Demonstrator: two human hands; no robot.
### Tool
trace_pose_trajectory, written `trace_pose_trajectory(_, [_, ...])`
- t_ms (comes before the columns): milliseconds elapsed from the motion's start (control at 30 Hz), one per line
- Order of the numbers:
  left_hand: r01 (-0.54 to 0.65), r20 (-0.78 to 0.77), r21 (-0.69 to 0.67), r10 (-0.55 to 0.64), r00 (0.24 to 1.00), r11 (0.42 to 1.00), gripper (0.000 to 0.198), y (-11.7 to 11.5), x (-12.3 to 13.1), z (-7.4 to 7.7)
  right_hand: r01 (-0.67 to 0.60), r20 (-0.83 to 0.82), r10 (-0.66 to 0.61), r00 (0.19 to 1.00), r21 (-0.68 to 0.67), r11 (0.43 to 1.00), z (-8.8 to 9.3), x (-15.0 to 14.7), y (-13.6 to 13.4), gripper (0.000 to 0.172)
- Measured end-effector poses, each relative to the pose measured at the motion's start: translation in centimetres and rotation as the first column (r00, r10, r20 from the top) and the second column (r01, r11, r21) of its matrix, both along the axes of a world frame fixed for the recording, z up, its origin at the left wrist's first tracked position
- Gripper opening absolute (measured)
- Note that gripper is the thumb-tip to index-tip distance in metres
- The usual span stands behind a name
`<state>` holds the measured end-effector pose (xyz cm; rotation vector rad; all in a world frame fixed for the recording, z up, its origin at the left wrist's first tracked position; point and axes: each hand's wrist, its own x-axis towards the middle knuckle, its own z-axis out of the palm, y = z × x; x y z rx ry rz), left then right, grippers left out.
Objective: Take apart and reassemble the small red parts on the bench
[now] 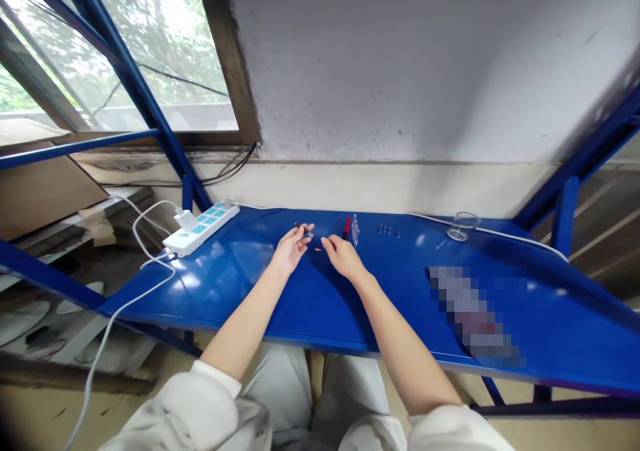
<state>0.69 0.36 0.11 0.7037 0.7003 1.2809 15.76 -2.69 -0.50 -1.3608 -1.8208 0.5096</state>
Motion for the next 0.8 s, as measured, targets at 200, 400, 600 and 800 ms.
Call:
trace_pose_trajectory(200, [0.189, -0.083, 0.095, -0.182, 0.980, 0.977, 0.038, -0.4, 0.5, 0.0, -0.139, -0.368, 0.096, 0.925, -0.093, 0.986, 0.1, -0.8, 0.1, 0.046])
trace_pose_trajectory(400, [0.197, -0.134, 0.111, -0.182, 0.974, 0.974, 0.041, -0.5, 0.5, -0.2, -0.208, -0.482, 0.127, 0.867, -0.119, 0.971, 0.2, -1.3, 0.1, 0.042])
trace_pose_trajectory(600, [0.147, -0.151, 0.116, -0.129, 0.980, 0.982, 0.039, -0.5, 0.6, -0.1, -0.106, -0.383, 0.079, 0.921, -0.050, 0.993, 0.0, -0.9, 0.5, 0.036])
trace_pose_trajectory(800, [0.077, -0.142, 0.123, -0.059, 0.988, 0.989, 0.038, -0.3, 0.6, -0.3, 0.026, -0.237, -0.015, 0.971, 0.041, 0.999, -0.1, -0.5, 0.3, 0.029])
